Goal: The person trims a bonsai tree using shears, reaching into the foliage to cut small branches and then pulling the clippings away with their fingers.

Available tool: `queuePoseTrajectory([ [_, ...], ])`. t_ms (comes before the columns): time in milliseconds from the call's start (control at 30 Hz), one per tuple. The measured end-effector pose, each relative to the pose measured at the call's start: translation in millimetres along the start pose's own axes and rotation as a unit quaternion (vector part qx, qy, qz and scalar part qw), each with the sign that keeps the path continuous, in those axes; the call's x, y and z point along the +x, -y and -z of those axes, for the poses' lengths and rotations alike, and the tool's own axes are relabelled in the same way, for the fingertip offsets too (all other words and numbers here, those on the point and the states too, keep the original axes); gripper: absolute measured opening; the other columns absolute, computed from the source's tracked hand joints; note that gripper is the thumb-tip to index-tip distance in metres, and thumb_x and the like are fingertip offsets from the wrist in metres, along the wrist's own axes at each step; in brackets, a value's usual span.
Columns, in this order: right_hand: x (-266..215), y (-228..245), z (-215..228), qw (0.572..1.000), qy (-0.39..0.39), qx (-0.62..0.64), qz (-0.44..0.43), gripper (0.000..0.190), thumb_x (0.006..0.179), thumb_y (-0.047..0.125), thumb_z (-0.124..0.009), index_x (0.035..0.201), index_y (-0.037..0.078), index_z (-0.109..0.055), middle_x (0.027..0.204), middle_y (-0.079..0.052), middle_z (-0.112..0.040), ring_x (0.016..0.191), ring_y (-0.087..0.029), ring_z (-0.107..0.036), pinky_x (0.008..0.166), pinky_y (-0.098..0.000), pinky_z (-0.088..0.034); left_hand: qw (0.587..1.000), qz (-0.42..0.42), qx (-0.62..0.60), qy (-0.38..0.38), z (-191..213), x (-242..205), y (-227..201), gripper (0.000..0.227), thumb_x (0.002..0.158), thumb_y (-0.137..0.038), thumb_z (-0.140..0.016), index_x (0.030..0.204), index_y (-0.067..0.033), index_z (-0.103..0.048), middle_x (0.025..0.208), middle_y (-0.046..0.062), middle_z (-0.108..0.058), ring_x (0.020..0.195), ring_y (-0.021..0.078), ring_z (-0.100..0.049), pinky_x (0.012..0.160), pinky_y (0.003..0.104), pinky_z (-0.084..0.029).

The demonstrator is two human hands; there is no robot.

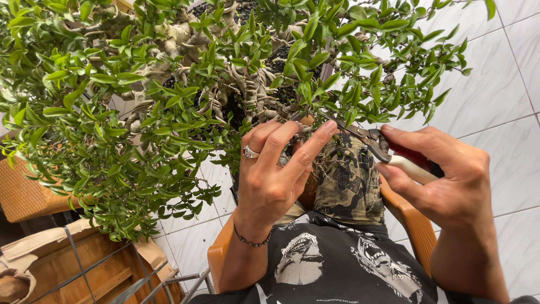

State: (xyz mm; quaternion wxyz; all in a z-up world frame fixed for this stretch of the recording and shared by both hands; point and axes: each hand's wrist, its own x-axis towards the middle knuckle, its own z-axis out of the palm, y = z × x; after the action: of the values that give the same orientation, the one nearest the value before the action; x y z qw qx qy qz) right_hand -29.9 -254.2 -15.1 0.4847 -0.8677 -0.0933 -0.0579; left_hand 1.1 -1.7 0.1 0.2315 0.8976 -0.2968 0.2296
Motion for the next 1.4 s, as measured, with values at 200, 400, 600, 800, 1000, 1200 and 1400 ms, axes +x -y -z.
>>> queuePoseTrajectory([
  [200,11.7,8.3,8.8,0.998,0.020,-0.037,0.040,0.043,0.085,0.010,-0.083,0.121,-0.012,-0.073,0.114,-0.026,-0.075,0.090,-0.023,-0.071,0.082,-0.0291,-0.060,1.000,0.003,-0.013,0.009,3.2,-0.4,0.4,0.030,0.114,-0.009,-0.052,0.139,-0.0136,-0.068,0.123,0.012,-0.065,0.108,0.0299,-0.064,0.099,0.046,-0.053],
  [400,14.1,13.1,16.6,0.997,0.020,-0.064,0.050,0.040,0.085,0.003,-0.088,0.120,-0.011,-0.075,0.105,-0.023,-0.077,0.083,-0.023,-0.070,0.075,-0.0304,-0.053,1.000,0.005,-0.014,0.013,1.5,-2.2,1.6,0.032,0.113,-0.003,-0.055,0.139,-0.0140,-0.069,0.124,0.011,-0.063,0.109,0.0292,-0.062,0.099,0.045,-0.051],
  [600,-2.3,27.2,28.0,0.976,0.002,-0.210,0.052,0.044,0.094,0.007,-0.091,0.133,-0.007,-0.079,0.105,-0.019,-0.075,0.071,-0.023,-0.057,0.069,-0.0343,-0.049,0.999,0.022,0.023,0.031,0.6,-2.5,-3.3,0.044,0.112,0.002,-0.065,0.146,-0.0252,-0.063,0.126,0.008,-0.064,0.112,0.0280,-0.062,0.101,0.041,-0.049],
  [800,-7.3,32.2,26.4,0.953,-0.015,-0.287,0.093,0.043,0.101,0.013,-0.096,0.137,-0.007,-0.083,0.103,-0.018,-0.072,0.084,-0.027,-0.066,0.077,-0.0397,-0.053,0.996,0.024,0.056,0.068,0.9,-2.9,-5.0,0.042,0.118,-0.007,-0.048,0.154,-0.0280,-0.055,0.124,0.008,-0.062,0.109,0.0278,-0.056,0.098,0.040,-0.043],
  [1000,-4.3,33.1,28.9,0.937,-0.005,-0.325,0.131,0.043,0.102,0.014,-0.097,0.138,-0.007,-0.084,0.102,-0.019,-0.071,0.085,-0.028,-0.066,0.080,-0.0418,-0.056,0.995,0.033,0.063,0.074,5.5,0.6,-5.9,0.039,0.118,-0.015,-0.047,0.153,-0.0287,-0.058,0.125,0.006,-0.063,0.109,0.0264,-0.057,0.098,0.038,-0.043],
  [1200,-7.1,28.6,30.1,0.959,-0.011,-0.257,0.120,0.038,0.100,0.002,-0.093,0.131,-0.016,-0.080,0.101,-0.029,-0.073,0.083,-0.033,-0.065,0.076,-0.0429,-0.053,0.996,0.034,0.057,0.063,3.6,0.4,-6.3,0.048,0.116,-0.003,-0.052,0.154,-0.0329,-0.056,0.125,0.005,-0.063,0.110,0.0249,-0.059,0.103,0.037,-0.044],
  [1400,8.6,35.8,51.9,0.978,0.071,-0.195,-0.002,0.044,0.088,0.011,-0.084,0.127,-0.006,-0.075,0.113,-0.021,-0.078,0.086,-0.028,-0.069,0.085,-0.0380,-0.054,0.990,0.007,0.110,0.090,0.6,-3.8,-5.0,0.072,0.111,0.013,-0.047,0.160,-0.0388,-0.044,0.128,0.005,-0.068,0.111,0.0247,-0.055,0.103,0.034,-0.039],
])
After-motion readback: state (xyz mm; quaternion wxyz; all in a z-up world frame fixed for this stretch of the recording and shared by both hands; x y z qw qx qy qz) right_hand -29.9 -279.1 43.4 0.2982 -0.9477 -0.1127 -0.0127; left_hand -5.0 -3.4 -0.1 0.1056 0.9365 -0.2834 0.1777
